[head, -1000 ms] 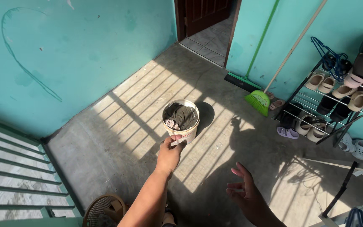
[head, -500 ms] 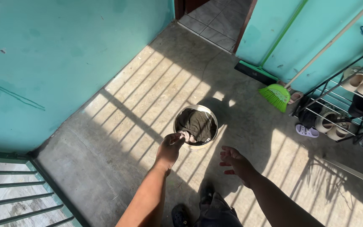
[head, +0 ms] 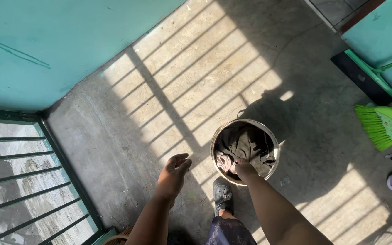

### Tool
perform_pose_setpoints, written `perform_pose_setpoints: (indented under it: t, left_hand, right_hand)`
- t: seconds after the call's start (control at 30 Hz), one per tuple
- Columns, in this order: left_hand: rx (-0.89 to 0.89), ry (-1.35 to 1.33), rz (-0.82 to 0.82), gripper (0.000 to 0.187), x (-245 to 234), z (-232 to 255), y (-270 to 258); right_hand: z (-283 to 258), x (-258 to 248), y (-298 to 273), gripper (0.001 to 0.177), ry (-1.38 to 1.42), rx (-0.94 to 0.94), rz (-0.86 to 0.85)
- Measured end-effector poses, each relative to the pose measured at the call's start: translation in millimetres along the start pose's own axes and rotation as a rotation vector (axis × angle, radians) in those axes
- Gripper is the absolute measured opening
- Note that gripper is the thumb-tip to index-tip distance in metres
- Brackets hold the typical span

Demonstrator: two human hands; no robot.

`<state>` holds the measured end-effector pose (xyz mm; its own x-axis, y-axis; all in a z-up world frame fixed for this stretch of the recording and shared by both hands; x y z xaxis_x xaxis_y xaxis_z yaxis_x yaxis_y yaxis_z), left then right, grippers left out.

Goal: The person hangs clothes from a bucket onto a drying rack by hand and uses a pole to lift a shirt on a hanger onto a high rail.

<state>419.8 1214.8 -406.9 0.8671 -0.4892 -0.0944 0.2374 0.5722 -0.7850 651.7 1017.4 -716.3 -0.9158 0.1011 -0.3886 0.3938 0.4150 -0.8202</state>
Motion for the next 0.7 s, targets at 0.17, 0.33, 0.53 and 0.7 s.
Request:
perform_pose_setpoints:
  t: [0.17, 0.33, 0.53, 0.7]
  left_hand:
    - [-0.086, -0.052, 0.013, 0.052, 11.1, -32.8, 42.8]
    - [-0.153, -0.021, -0.022, 0.051, 29.6, -68.8, 63.3]
    - [-0.299, -0.064, -0.055, 0.06, 60.3, -40.3, 32.9]
    - [-0.477, -0.702, -0.184, 0.056, 94.1, 20.7, -39.4]
  right_hand:
    - [1.6, 76.6, 47.6, 0.058, 0.294, 0.081, -0.054]
    - [7.4, 109.0, 48.3, 0.056, 0.568, 0.161, -0.118]
    - [-58.6, 15.9, -69.9, 0.028, 1.0, -0.156, -0.108]
    - [-126.6, -79.3, -225.1, 0.037, 1.236, -0.573, -0.364]
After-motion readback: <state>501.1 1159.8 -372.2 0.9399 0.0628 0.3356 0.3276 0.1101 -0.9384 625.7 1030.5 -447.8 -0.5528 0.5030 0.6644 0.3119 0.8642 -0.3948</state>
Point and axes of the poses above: each hand's wrist, its own y-axis towards the middle knuckle, its own x-axis out of the palm, z = x × y, the point moved 7 cm from there along y, towards the middle knuckle, and after that the axes turned 8 degrees about -y, right-handed, at the moved point
